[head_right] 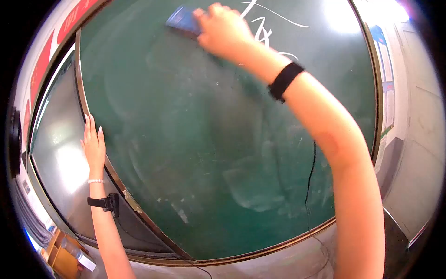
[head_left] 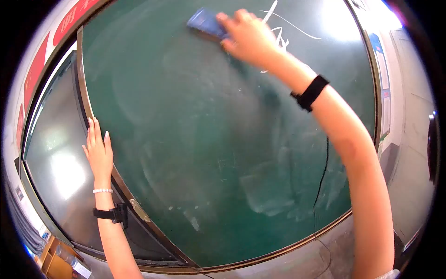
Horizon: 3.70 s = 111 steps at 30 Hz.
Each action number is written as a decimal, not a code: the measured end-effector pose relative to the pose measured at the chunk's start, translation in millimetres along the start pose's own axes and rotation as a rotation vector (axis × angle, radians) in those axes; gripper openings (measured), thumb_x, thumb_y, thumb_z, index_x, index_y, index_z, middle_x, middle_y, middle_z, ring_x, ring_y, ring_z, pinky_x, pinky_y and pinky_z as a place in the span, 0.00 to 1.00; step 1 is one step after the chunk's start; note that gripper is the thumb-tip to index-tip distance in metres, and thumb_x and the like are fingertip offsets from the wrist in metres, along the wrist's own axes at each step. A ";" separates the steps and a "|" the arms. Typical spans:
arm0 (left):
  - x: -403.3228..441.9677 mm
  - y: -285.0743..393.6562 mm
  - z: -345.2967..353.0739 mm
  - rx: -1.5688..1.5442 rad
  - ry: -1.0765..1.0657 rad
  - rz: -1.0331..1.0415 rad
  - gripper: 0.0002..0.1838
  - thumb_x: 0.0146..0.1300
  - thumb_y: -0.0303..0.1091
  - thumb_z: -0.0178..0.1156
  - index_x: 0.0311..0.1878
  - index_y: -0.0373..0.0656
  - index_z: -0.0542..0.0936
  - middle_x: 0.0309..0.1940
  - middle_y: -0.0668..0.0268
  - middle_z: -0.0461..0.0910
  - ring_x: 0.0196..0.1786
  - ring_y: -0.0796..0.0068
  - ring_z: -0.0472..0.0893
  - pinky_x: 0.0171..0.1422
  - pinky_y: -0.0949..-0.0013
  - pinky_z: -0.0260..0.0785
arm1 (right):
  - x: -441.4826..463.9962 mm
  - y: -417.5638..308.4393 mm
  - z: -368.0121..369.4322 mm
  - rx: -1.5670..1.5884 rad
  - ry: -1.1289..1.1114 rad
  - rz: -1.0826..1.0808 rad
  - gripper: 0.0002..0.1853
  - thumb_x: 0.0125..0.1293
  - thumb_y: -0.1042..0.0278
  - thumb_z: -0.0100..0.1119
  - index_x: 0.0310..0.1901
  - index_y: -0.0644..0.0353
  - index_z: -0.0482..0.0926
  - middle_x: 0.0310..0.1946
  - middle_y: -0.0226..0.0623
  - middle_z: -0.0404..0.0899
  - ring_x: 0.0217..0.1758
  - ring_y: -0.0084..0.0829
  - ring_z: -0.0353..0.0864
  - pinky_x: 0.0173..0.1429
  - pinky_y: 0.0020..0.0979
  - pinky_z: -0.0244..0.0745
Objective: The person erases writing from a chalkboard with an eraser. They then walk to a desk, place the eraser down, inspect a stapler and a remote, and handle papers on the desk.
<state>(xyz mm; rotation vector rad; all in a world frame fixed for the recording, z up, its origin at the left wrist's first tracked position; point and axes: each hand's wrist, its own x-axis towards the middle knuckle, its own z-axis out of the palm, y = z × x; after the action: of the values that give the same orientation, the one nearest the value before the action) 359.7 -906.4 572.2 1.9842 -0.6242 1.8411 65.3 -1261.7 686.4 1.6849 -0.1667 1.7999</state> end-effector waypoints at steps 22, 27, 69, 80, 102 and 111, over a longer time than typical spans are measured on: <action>56.1 375.6 -60.5 -0.522 0.263 0.467 0.27 0.61 0.42 0.59 0.63 0.41 0.74 0.66 0.56 0.71 0.72 0.62 0.66 0.74 0.34 0.48 | -70.5 66.8 -34.1 0.068 -0.114 -0.359 0.26 0.52 0.59 0.69 0.52 0.60 0.76 0.49 0.42 0.72 0.53 0.42 0.75 0.54 0.41 0.76; 100.0 401.6 -48.6 -0.498 0.406 0.411 0.26 0.59 0.41 0.59 0.60 0.39 0.76 0.64 0.57 0.73 0.70 0.62 0.67 0.73 0.34 0.51 | -36.9 117.9 -47.8 0.102 -0.210 -0.059 0.33 0.56 0.62 0.65 0.65 0.60 0.69 0.46 0.51 0.75 0.50 0.50 0.77 0.59 0.40 0.72; 118.6 478.9 -78.9 -0.285 0.333 0.499 0.27 0.58 0.32 0.52 0.63 0.36 0.72 0.67 0.54 0.69 0.71 0.61 0.66 0.74 0.35 0.48 | -51.8 233.7 -45.2 0.428 0.016 -0.177 0.26 0.51 0.69 0.68 0.53 0.65 0.75 0.43 0.46 0.72 0.50 0.47 0.72 0.57 0.41 0.69; 44.1 518.1 -66.1 -0.474 0.272 0.466 0.32 0.56 0.31 0.56 0.68 0.51 0.69 0.71 0.69 0.65 0.74 0.72 0.62 0.74 0.32 0.47 | -137.7 232.7 -58.2 0.358 0.035 -0.036 0.27 0.54 0.64 0.70 0.57 0.54 0.76 0.50 0.37 0.74 0.55 0.42 0.74 0.61 0.38 0.70; -281.0 495.1 -180.3 -1.121 -0.591 -0.023 0.29 0.60 0.25 0.54 0.67 0.43 0.70 0.62 0.59 0.75 0.67 0.59 0.71 0.78 0.38 0.29 | -342.3 165.3 -125.1 0.470 -0.260 0.141 0.36 0.47 0.71 0.68 0.62 0.61 0.70 0.57 0.45 0.73 0.57 0.45 0.73 0.62 0.42 0.71; -536.9 306.5 -366.0 -0.757 -1.084 -1.794 0.18 0.71 0.45 0.55 0.53 0.42 0.81 0.34 0.69 0.81 0.27 0.76 0.74 0.27 0.75 0.66 | -538.6 100.8 -187.2 0.493 -0.456 0.618 0.38 0.46 0.77 0.73 0.62 0.58 0.71 0.55 0.44 0.74 0.57 0.46 0.74 0.60 0.41 0.70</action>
<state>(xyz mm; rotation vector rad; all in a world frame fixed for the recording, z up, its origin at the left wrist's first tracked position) -141.9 -924.3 58.1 1.5764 0.2989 -0.4903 -171.1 -1443.8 190.2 2.6072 -0.5215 1.9477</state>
